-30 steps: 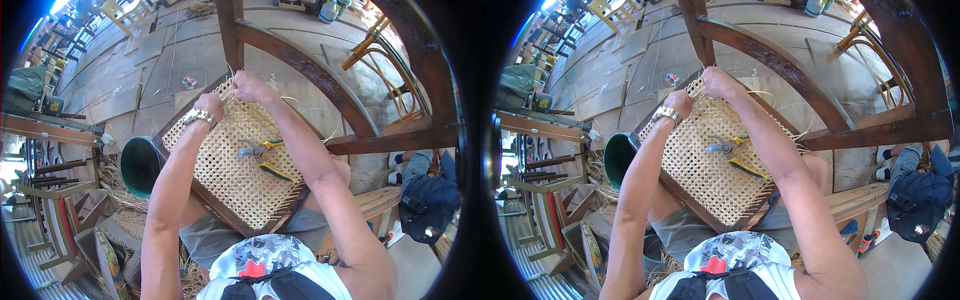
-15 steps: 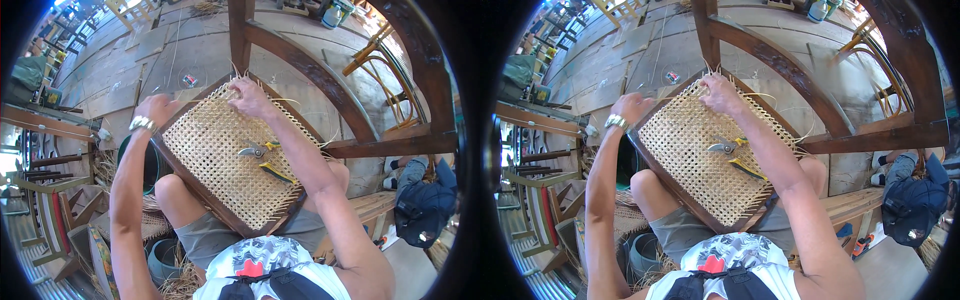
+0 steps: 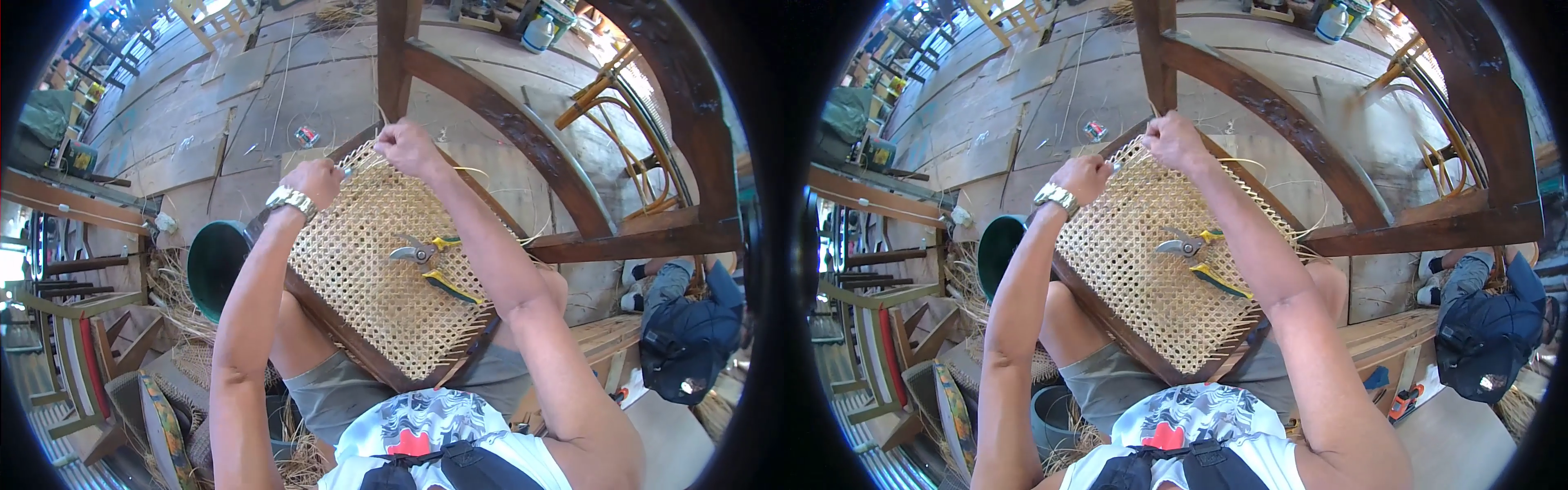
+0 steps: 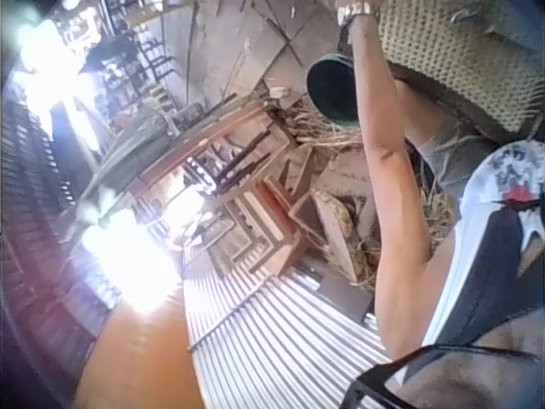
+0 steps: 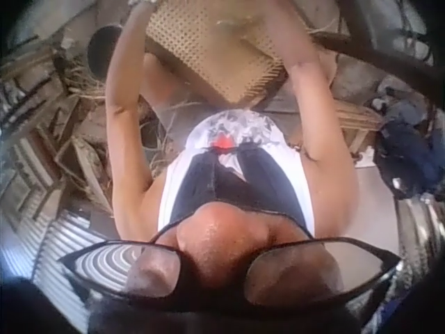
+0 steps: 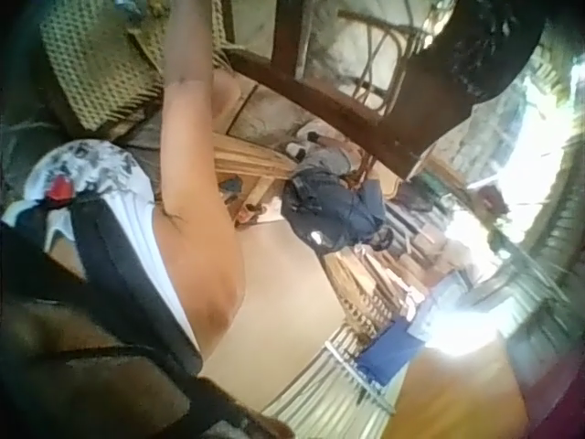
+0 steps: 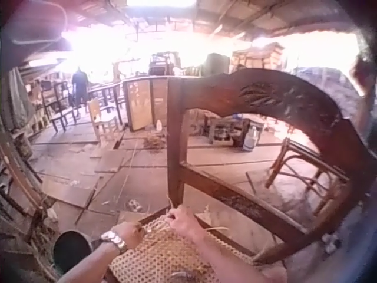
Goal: Weaving a rattan chair seat using wicker strips and tools in a furniture workshop.
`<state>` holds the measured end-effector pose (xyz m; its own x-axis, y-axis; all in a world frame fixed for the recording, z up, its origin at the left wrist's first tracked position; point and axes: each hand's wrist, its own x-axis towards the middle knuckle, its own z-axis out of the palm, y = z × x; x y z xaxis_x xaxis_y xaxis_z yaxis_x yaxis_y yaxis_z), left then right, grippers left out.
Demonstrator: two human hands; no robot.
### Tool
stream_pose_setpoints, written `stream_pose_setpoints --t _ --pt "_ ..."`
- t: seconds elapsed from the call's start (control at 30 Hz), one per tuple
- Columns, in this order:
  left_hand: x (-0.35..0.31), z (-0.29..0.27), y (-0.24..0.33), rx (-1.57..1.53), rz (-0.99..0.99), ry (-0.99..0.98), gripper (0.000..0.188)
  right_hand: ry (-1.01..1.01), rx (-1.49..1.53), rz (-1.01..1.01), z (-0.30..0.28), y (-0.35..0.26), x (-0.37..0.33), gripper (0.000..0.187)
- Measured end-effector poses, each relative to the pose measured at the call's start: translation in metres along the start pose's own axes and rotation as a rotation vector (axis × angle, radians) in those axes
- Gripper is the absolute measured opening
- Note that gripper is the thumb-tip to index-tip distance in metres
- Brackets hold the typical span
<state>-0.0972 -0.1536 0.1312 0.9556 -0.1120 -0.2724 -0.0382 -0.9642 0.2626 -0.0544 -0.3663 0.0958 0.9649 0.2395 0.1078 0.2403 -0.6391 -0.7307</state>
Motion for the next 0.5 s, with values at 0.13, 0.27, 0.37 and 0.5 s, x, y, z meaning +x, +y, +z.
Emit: stream_pose_setpoints --t 0.13,0.27,0.37,0.5 --pt "0.010 -0.002 0.015 0.264 0.012 -0.018 0.030 -0.092 -0.033 0.040 0.007 0.009 -0.002 0.019" --pt "0.021 -0.008 0.040 0.334 0.022 -0.006 0.027 0.036 -0.176 -0.108 0.010 0.006 -0.001 0.017" --pt "0.031 0.003 0.043 0.319 0.022 -0.027 0.027 0.053 -0.259 -0.242 0.010 0.005 0.006 0.016" --pt "0.039 0.034 0.017 0.105 0.033 -0.029 0.024 -0.358 -0.234 0.042 0.011 -0.005 0.017 0.016"
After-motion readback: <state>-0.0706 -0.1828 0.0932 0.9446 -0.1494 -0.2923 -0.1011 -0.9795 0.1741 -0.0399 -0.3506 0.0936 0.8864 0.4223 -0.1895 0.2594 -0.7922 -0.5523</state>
